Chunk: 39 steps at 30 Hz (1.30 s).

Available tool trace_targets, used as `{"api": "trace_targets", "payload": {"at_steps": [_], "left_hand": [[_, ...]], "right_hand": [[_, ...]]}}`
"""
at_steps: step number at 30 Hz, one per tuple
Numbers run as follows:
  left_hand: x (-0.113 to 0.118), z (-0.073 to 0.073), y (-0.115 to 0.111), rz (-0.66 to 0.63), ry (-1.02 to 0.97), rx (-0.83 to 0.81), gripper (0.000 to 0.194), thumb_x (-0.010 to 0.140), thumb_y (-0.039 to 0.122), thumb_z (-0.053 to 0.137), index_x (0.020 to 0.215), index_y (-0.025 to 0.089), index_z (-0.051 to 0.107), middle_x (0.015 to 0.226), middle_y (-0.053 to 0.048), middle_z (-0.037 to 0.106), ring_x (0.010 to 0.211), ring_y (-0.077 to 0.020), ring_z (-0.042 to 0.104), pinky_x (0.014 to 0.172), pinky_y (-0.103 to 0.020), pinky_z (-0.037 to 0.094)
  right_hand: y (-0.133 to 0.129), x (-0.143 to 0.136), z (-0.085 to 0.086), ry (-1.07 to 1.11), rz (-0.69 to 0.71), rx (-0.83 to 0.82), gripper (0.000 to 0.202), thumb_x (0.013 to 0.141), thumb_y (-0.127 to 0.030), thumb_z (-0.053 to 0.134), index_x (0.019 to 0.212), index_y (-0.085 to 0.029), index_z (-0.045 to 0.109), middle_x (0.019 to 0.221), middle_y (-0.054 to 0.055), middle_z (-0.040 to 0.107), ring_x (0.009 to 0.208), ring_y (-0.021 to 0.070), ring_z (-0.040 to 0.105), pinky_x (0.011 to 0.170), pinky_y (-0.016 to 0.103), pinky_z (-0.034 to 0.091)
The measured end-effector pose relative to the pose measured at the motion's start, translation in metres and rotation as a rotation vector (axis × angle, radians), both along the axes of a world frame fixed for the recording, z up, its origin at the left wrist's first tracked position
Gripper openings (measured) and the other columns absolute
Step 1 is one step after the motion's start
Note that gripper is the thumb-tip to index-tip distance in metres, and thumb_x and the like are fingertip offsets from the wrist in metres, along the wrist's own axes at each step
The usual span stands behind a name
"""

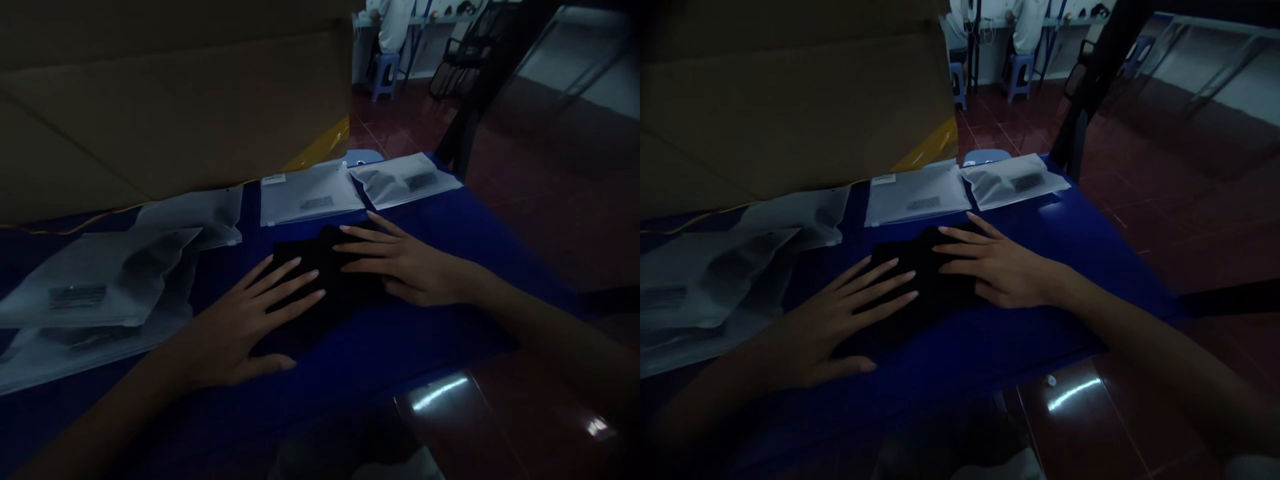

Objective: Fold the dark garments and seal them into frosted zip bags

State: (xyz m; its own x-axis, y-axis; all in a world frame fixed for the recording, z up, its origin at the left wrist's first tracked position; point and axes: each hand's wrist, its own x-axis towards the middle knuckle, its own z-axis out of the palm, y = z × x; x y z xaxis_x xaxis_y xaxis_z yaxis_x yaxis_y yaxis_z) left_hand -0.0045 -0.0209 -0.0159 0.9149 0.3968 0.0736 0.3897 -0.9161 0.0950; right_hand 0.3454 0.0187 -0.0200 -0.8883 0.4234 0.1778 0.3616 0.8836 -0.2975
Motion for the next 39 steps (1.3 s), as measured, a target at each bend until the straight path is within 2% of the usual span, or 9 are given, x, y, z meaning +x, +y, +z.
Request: {"api": "trace_targets", "payload": {"at_steps": [4, 8, 11, 17, 22, 27, 30, 33, 39], "left_hand": [[0.004, -0.003, -0.003, 0.031, 0.031, -0.03, 0.092, 0.103, 0.07, 0.052, 0.172, 0.023, 0.014, 0.177, -0.01, 0.022, 0.166, -0.0364, 0.011, 0.133, -0.061, 0.013], [0.004, -0.005, -0.003, 0.051, 0.021, -0.035, 0.087, 0.105, 0.067, 0.051, 0.172, 0.027, 0.012, 0.177, -0.008, 0.024, 0.166, -0.0343, 0.013, 0.134, -0.059, 0.013], [0.003, -0.006, -0.003, 0.054, 0.014, -0.026, 0.081, 0.108, 0.06, 0.051, 0.172, 0.027, 0.015, 0.176, -0.008, 0.026, 0.165, -0.0329, 0.017, 0.134, -0.058, 0.014], [-0.002, -0.008, 0.0, 0.034, -0.041, 0.0, 0.07, 0.11, 0.042, 0.054, 0.17, 0.023, 0.025, 0.172, -0.011, 0.037, 0.161, -0.0299, 0.032, 0.134, -0.056, 0.023], [-0.001, -0.008, 0.0, 0.049, -0.069, 0.001, 0.067, 0.109, 0.038, 0.057, 0.169, 0.024, 0.029, 0.169, -0.01, 0.043, 0.159, -0.0289, 0.036, 0.133, -0.055, 0.026], [0.002, -0.007, -0.002, 0.053, -0.077, 0.001, 0.067, 0.109, 0.039, 0.057, 0.169, 0.024, 0.03, 0.169, -0.01, 0.043, 0.159, -0.0287, 0.037, 0.133, -0.056, 0.026], [0.002, -0.009, -0.003, 0.059, -0.087, 0.021, 0.063, 0.11, 0.032, 0.054, 0.168, 0.022, 0.032, 0.168, -0.01, 0.045, 0.159, -0.0281, 0.038, 0.133, -0.056, 0.027], [0.002, -0.013, -0.002, 0.055, -0.089, 0.07, 0.057, 0.11, 0.024, 0.052, 0.165, 0.021, 0.037, 0.166, -0.01, 0.048, 0.158, -0.0268, 0.038, 0.133, -0.054, 0.027], [0.002, -0.013, -0.001, 0.036, -0.07, 0.123, 0.053, 0.109, 0.01, 0.045, 0.161, 0.022, 0.044, 0.161, -0.011, 0.054, 0.154, -0.0287, 0.045, 0.129, -0.057, 0.036]], "right_hand": [[-0.002, -0.006, -0.009, 0.088, -0.098, 0.042, 0.049, 0.106, -0.027, 0.047, 0.153, -0.011, 0.053, 0.164, 0.019, 0.049, 0.16, 0.0297, 0.034, 0.132, 0.059, 0.023], [-0.007, -0.013, -0.013, -0.044, -0.088, 0.055, 0.065, 0.11, -0.043, 0.049, 0.168, -0.019, 0.032, 0.177, 0.015, 0.023, 0.165, 0.0325, 0.016, 0.133, 0.064, 0.014], [-0.004, -0.008, -0.011, -0.098, -0.095, 0.056, 0.062, 0.11, -0.041, 0.049, 0.168, -0.028, 0.031, 0.178, 0.009, 0.021, 0.165, 0.0324, 0.015, 0.132, 0.066, 0.012], [0.002, 0.0, -0.007, -0.094, -0.254, 0.157, 0.061, 0.105, -0.025, 0.053, 0.164, -0.024, 0.041, 0.175, 0.013, 0.031, 0.162, 0.0381, 0.025, 0.127, 0.067, 0.031], [-0.003, -0.006, -0.006, 0.054, -0.603, 0.135, 0.06, 0.11, -0.053, 0.043, 0.158, -0.018, 0.048, 0.146, 0.019, 0.06, 0.131, 0.0375, 0.06, 0.103, 0.059, 0.058], [-0.005, -0.014, -0.01, -0.021, -0.796, 0.113, 0.073, 0.103, -0.066, 0.047, 0.155, -0.015, 0.051, 0.123, 0.019, 0.068, 0.114, 0.0415, 0.066, 0.093, 0.062, 0.06], [-0.009, -0.02, -0.012, 0.007, -0.801, 0.131, 0.072, 0.096, -0.054, 0.064, 0.156, -0.017, 0.049, 0.12, 0.016, 0.067, 0.102, 0.0363, 0.07, 0.082, 0.054, 0.064], [-0.015, -0.026, -0.011, 0.134, -0.743, 0.184, 0.064, 0.095, -0.036, 0.066, 0.155, -0.023, 0.049, 0.127, 0.014, 0.063, 0.095, 0.0288, 0.071, 0.068, 0.041, 0.066], [-0.025, -0.032, -0.008, 0.424, -0.33, 0.277, 0.065, 0.098, -0.024, 0.066, 0.158, -0.027, 0.043, 0.132, 0.013, 0.064, 0.119, 0.0277, 0.068, 0.093, 0.041, 0.066]]}}
